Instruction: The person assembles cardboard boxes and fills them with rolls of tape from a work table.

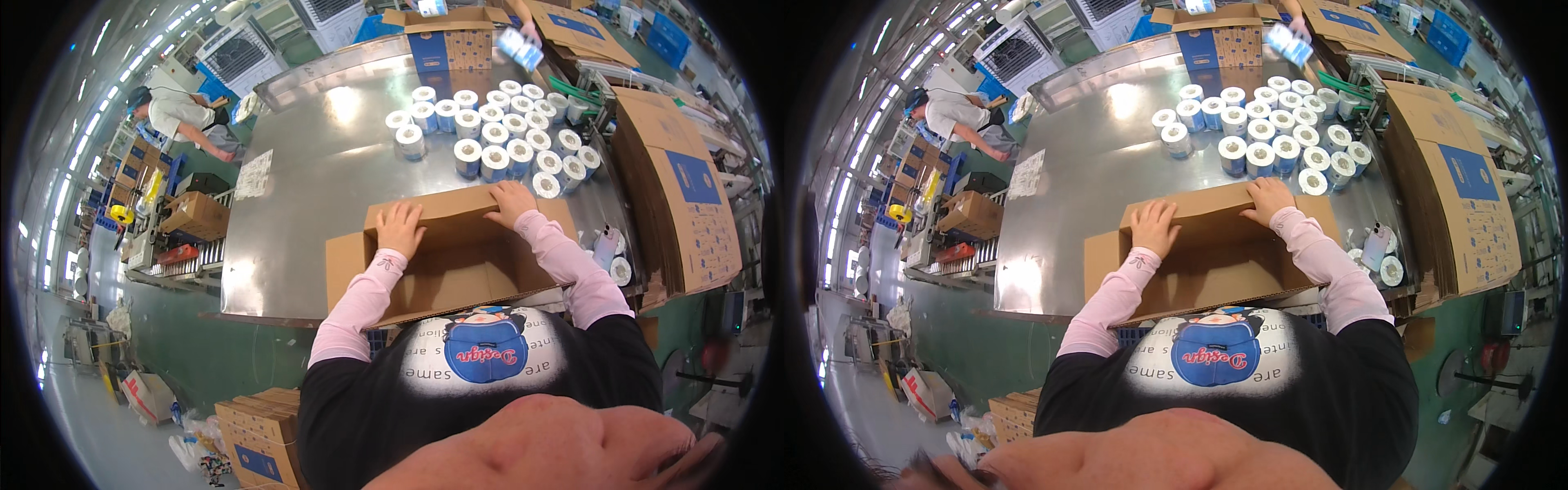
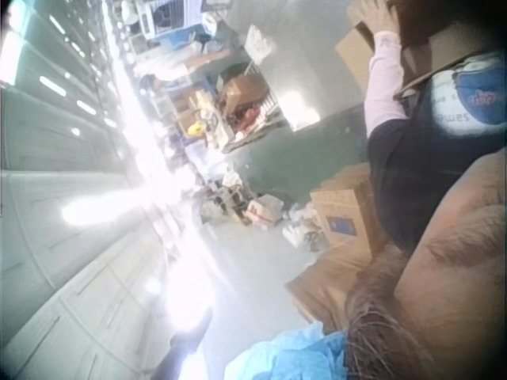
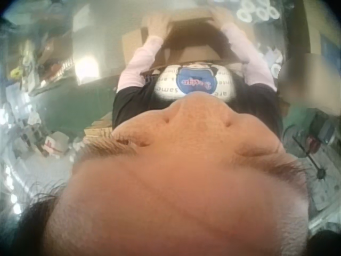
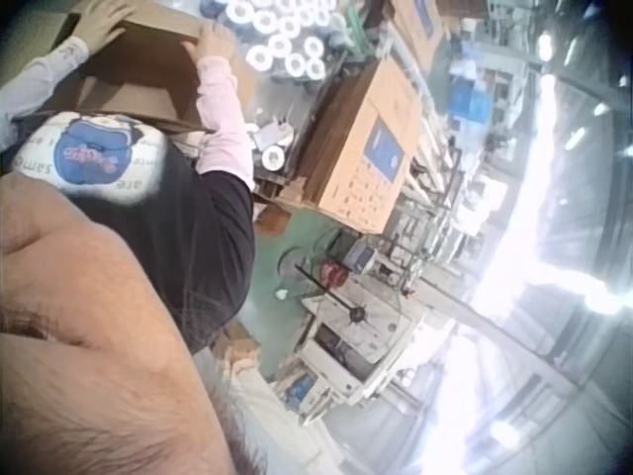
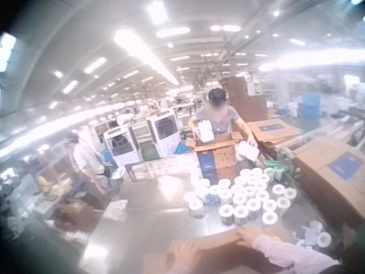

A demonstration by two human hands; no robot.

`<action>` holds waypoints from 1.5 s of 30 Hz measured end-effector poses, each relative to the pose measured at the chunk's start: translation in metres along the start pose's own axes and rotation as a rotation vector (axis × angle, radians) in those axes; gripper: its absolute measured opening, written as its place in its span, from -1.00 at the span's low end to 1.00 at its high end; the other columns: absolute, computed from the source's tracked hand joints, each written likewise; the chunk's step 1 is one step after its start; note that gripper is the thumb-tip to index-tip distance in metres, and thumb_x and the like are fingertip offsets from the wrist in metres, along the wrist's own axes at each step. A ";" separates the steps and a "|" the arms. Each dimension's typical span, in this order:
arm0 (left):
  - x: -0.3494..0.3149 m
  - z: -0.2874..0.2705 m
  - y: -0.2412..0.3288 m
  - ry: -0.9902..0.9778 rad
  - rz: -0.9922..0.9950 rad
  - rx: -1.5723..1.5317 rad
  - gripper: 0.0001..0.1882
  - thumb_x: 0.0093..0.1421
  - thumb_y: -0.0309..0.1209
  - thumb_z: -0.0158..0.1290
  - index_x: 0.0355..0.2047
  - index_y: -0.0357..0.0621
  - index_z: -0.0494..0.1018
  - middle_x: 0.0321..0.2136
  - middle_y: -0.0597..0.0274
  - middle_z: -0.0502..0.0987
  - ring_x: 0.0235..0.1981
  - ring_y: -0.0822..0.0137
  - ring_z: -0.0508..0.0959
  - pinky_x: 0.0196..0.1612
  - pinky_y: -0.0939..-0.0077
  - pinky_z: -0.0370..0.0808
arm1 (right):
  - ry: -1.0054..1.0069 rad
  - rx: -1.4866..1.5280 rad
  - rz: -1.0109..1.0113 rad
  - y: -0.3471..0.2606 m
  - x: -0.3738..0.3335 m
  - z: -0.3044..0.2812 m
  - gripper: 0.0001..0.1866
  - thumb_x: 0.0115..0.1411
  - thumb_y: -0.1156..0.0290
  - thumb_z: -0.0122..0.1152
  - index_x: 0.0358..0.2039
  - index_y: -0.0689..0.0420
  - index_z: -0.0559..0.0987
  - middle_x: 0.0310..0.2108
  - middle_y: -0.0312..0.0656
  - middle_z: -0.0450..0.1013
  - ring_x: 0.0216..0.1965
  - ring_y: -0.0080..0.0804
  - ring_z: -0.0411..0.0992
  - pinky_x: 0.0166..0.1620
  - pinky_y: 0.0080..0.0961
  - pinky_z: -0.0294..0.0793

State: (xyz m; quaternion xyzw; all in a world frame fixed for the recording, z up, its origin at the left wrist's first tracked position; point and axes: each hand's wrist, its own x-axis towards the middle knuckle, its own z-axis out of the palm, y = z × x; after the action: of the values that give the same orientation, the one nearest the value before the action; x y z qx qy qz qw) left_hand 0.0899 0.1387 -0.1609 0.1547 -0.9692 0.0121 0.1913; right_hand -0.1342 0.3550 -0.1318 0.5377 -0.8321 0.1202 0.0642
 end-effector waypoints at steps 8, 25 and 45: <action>0.011 -0.003 -0.009 -0.066 -0.096 -0.045 -0.55 0.03 0.00 0.21 -0.17 0.00 0.49 -0.23 0.25 0.57 -0.13 0.22 0.52 -0.04 0.27 0.32 | -0.165 -0.009 0.089 -0.010 0.005 -0.003 -0.49 -0.04 0.00 0.37 -0.20 0.08 0.51 -0.16 -0.15 0.43 -0.06 -0.15 0.39 -0.01 -0.29 0.36; 0.132 0.076 0.020 -1.205 -0.098 -0.523 -0.24 0.23 0.26 -0.28 0.05 -0.14 0.46 0.06 -0.07 0.46 0.13 0.01 0.40 0.20 0.28 0.24 | -0.196 0.060 0.074 0.006 0.010 0.001 -0.62 0.03 0.00 0.28 -0.44 0.09 0.57 -0.42 -0.13 0.53 -0.26 -0.15 0.51 -0.17 -0.26 0.48; 0.319 0.275 0.134 -0.745 -0.411 0.092 -0.42 0.04 0.16 0.10 -0.08 0.04 0.54 0.07 -0.06 0.33 0.17 -0.01 0.23 0.20 0.05 0.19 | -0.458 -0.123 0.349 0.298 0.026 0.160 -0.52 0.08 0.38 0.12 0.07 -0.08 0.47 0.28 0.12 0.03 0.31 -0.01 0.03 0.32 0.09 -0.15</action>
State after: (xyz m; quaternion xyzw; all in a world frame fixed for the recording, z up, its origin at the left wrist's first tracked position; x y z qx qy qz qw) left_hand -0.3327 0.1494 -0.2915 0.3468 -0.9195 -0.0396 -0.1806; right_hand -0.4123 0.4064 -0.3183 0.3948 -0.9104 -0.0457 -0.1147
